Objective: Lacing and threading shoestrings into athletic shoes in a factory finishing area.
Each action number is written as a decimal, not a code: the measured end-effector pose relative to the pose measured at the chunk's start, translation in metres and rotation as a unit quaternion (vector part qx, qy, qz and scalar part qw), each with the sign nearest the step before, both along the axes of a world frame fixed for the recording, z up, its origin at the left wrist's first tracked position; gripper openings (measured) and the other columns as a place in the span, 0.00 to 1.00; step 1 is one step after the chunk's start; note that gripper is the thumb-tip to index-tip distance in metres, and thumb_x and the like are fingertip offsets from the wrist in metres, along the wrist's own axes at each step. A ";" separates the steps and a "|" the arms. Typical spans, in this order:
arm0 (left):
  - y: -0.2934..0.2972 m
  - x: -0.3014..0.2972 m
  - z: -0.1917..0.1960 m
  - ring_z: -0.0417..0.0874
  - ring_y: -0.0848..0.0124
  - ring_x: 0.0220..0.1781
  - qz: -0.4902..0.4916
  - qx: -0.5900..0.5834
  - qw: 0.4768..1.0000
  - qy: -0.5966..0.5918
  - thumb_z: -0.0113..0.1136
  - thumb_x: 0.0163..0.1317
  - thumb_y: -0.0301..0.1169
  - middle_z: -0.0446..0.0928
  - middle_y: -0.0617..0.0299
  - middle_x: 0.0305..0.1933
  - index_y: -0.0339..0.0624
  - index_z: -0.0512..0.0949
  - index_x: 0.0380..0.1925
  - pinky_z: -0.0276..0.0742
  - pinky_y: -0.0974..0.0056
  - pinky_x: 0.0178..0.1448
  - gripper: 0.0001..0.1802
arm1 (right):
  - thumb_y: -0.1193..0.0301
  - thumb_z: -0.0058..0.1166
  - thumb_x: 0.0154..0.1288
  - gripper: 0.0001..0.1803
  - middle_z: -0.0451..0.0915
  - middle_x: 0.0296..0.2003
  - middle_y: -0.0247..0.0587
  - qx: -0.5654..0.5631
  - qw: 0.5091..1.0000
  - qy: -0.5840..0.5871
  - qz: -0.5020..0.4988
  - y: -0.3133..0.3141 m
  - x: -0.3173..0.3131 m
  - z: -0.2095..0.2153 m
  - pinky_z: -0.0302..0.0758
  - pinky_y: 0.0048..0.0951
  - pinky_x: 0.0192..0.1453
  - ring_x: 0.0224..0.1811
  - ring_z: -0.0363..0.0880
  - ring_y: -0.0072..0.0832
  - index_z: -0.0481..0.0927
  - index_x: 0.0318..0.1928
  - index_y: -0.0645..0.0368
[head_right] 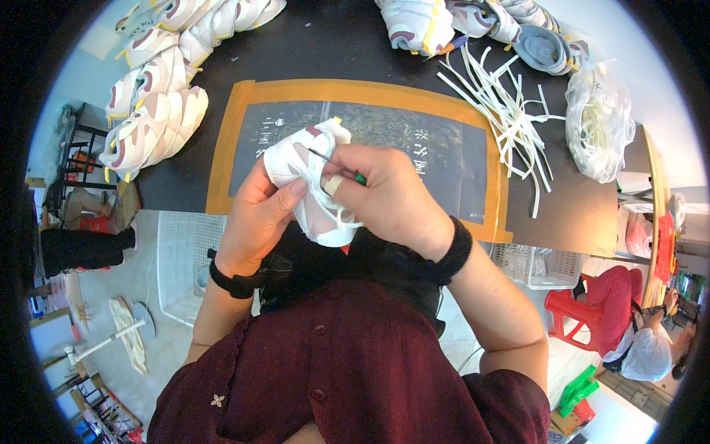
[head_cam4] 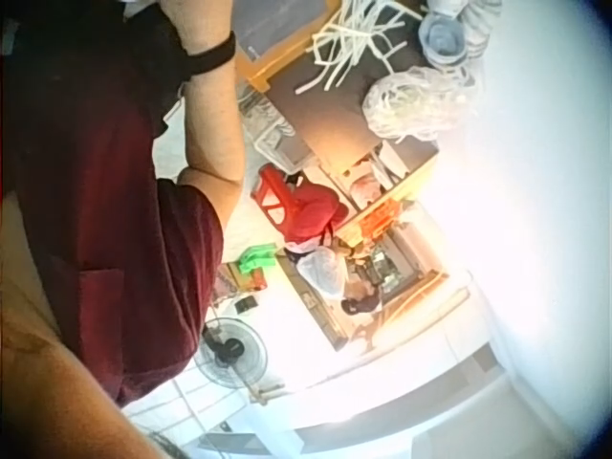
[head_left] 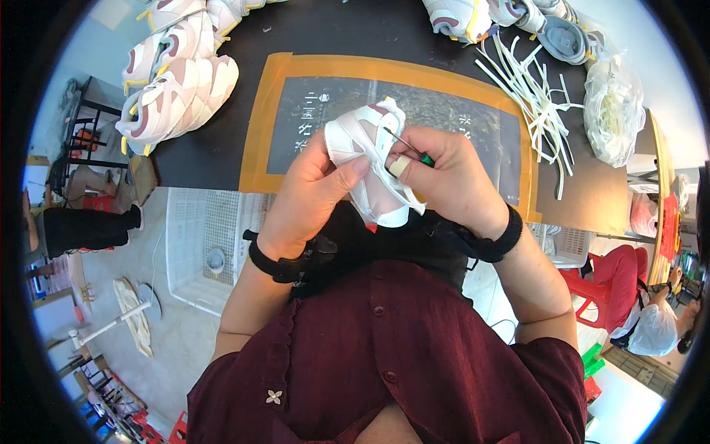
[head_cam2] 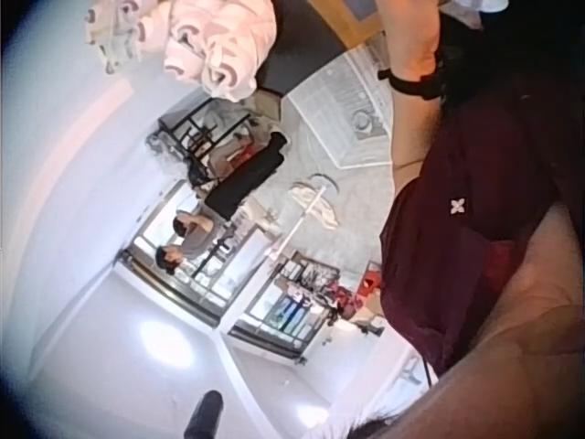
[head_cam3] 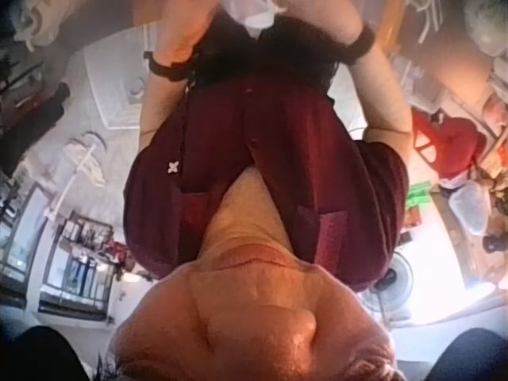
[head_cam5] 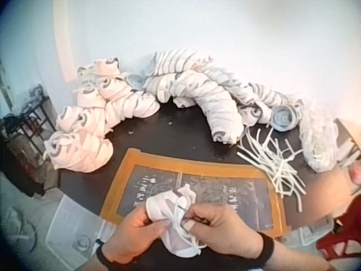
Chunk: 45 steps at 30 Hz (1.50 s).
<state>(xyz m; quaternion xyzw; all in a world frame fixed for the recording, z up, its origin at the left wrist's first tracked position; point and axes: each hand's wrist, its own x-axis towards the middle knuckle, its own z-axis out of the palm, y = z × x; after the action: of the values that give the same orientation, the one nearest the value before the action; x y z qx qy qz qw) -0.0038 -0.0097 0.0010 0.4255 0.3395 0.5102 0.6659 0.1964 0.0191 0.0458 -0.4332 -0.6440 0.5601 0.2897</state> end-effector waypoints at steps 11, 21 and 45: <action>-0.002 -0.005 -0.005 0.74 0.75 0.58 -0.012 0.022 1.000 0.003 0.58 0.70 0.28 0.76 0.63 0.57 0.37 0.70 0.62 0.70 0.65 0.63 0.22 | 0.70 0.55 0.57 0.08 0.81 0.28 0.48 0.202 0.955 -0.201 -0.077 0.022 0.020 -0.002 0.77 0.39 0.37 0.31 0.82 0.43 0.81 0.38 0.58; 0.000 -0.004 -0.008 0.73 0.75 0.60 -0.002 0.033 0.999 0.031 0.59 0.70 0.29 0.74 0.62 0.60 0.38 0.65 0.65 0.69 0.65 0.65 0.26 | 0.72 0.55 0.61 0.12 0.82 0.32 0.48 0.054 0.995 -0.039 0.080 0.013 0.012 0.000 0.76 0.31 0.44 0.34 0.82 0.30 0.83 0.45 0.60; -0.006 -0.006 -0.003 0.75 0.76 0.56 0.001 0.000 1.000 0.017 0.61 0.68 0.30 0.77 0.63 0.55 0.36 0.71 0.59 0.71 0.66 0.61 0.21 | 0.71 0.55 0.64 0.12 0.81 0.28 0.48 0.131 0.988 -0.082 -0.015 0.010 0.019 -0.001 0.76 0.33 0.39 0.32 0.82 0.36 0.82 0.47 0.57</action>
<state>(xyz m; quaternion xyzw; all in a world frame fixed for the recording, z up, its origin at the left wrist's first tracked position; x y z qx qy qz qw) -0.0100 -0.0160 -0.0024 0.4341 0.3515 0.5037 0.6590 0.2157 0.0292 0.0449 -0.4455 -0.7270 0.4289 0.2983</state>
